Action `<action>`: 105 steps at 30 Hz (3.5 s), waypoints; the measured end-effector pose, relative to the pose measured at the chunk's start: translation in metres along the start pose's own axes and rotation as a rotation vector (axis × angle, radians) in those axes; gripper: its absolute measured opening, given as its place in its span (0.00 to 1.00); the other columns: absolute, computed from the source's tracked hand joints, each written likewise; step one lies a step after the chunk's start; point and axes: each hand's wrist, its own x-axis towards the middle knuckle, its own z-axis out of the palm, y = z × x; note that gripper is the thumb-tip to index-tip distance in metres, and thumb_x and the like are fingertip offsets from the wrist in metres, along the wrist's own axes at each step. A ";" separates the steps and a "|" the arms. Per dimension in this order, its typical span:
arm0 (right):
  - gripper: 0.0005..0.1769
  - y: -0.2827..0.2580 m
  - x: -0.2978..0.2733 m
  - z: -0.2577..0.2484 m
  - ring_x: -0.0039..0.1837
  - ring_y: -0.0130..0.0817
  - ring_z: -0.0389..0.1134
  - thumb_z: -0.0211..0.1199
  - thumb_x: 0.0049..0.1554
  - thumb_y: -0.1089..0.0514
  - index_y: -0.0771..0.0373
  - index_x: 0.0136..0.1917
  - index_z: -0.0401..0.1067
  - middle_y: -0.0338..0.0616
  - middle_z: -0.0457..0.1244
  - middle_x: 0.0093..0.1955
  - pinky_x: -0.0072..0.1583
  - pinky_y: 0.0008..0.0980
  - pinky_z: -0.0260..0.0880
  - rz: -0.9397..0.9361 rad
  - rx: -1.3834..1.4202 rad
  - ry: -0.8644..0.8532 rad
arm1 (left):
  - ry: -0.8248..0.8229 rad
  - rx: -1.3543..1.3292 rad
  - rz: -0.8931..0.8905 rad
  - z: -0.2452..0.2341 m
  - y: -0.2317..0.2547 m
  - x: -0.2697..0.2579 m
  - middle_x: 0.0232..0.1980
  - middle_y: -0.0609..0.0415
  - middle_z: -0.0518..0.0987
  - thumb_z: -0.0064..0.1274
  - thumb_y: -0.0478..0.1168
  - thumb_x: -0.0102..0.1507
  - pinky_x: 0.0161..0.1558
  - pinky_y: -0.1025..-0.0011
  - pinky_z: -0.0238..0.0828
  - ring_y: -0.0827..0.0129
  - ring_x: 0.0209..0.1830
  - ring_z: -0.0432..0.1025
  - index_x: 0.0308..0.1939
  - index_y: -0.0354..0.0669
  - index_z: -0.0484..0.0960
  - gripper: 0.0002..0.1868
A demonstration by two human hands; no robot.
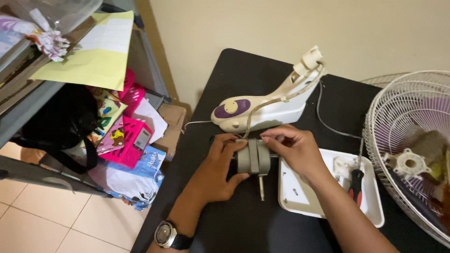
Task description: The person disassembles an electric fan motor by hand, separating the stator and rotor, removing the shaft, and placing components on a tray. The person then reassembles the motor by inserting the shaft and aligning the parts.
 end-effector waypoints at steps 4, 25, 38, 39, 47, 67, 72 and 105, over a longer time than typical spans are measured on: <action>0.08 0.005 0.004 0.004 0.43 0.22 0.65 0.69 0.55 0.63 0.65 0.49 0.83 0.38 0.70 0.43 0.46 0.23 0.65 0.076 0.085 -0.014 | -0.039 -0.047 -0.073 0.001 -0.001 -0.001 0.68 0.41 0.62 0.67 0.39 0.54 0.60 0.60 0.73 0.45 0.68 0.65 0.65 0.44 0.68 0.37; 0.06 0.007 0.003 -0.004 0.49 0.25 0.68 0.69 0.53 0.63 0.64 0.46 0.83 0.40 0.69 0.57 0.50 0.26 0.70 0.094 0.043 -0.056 | 0.019 0.020 -0.010 0.001 0.002 -0.004 0.65 0.43 0.66 0.68 0.42 0.54 0.55 0.57 0.74 0.46 0.62 0.71 0.65 0.46 0.70 0.37; 0.08 -0.009 0.014 -0.010 0.51 0.30 0.71 0.72 0.50 0.60 0.62 0.44 0.84 0.40 0.67 0.61 0.51 0.30 0.74 0.178 -0.124 -0.117 | -0.019 0.018 -0.043 -0.001 0.001 -0.003 0.65 0.42 0.66 0.68 0.45 0.54 0.54 0.56 0.74 0.45 0.60 0.71 0.65 0.48 0.71 0.37; 0.08 -0.009 0.014 -0.011 0.51 0.29 0.71 0.72 0.50 0.60 0.61 0.45 0.84 0.40 0.66 0.62 0.52 0.30 0.74 0.166 -0.132 -0.119 | -0.023 0.005 -0.052 -0.001 0.001 -0.002 0.65 0.42 0.66 0.68 0.45 0.54 0.55 0.56 0.74 0.46 0.60 0.71 0.65 0.48 0.71 0.37; 0.09 -0.009 0.014 -0.013 0.51 0.30 0.71 0.68 0.53 0.61 0.61 0.48 0.83 0.38 0.64 0.66 0.50 0.31 0.73 0.070 -0.153 -0.158 | 0.005 0.003 -0.009 -0.001 0.001 -0.004 0.66 0.42 0.66 0.69 0.43 0.54 0.58 0.56 0.72 0.45 0.63 0.70 0.65 0.46 0.72 0.36; 0.09 -0.003 0.013 -0.012 0.53 0.29 0.72 0.70 0.52 0.58 0.62 0.46 0.82 0.40 0.66 0.63 0.53 0.31 0.76 -0.003 -0.191 -0.139 | -0.048 0.017 -0.069 -0.001 0.002 0.000 0.66 0.42 0.64 0.69 0.43 0.54 0.58 0.56 0.72 0.46 0.64 0.69 0.65 0.47 0.71 0.37; 0.09 0.002 0.010 -0.012 0.55 0.29 0.70 0.68 0.55 0.57 0.62 0.48 0.81 0.42 0.65 0.60 0.54 0.30 0.75 -0.084 -0.210 -0.143 | -0.032 0.007 -0.046 -0.003 0.003 -0.001 0.66 0.42 0.65 0.69 0.43 0.55 0.57 0.55 0.73 0.44 0.63 0.70 0.66 0.46 0.71 0.37; 0.07 -0.006 0.006 -0.008 0.54 0.25 0.69 0.68 0.55 0.60 0.63 0.47 0.80 0.39 0.67 0.56 0.53 0.28 0.74 -0.026 -0.115 -0.127 | -0.056 0.037 -0.081 -0.002 0.005 0.000 0.67 0.42 0.64 0.69 0.44 0.54 0.56 0.55 0.73 0.45 0.61 0.71 0.66 0.49 0.71 0.37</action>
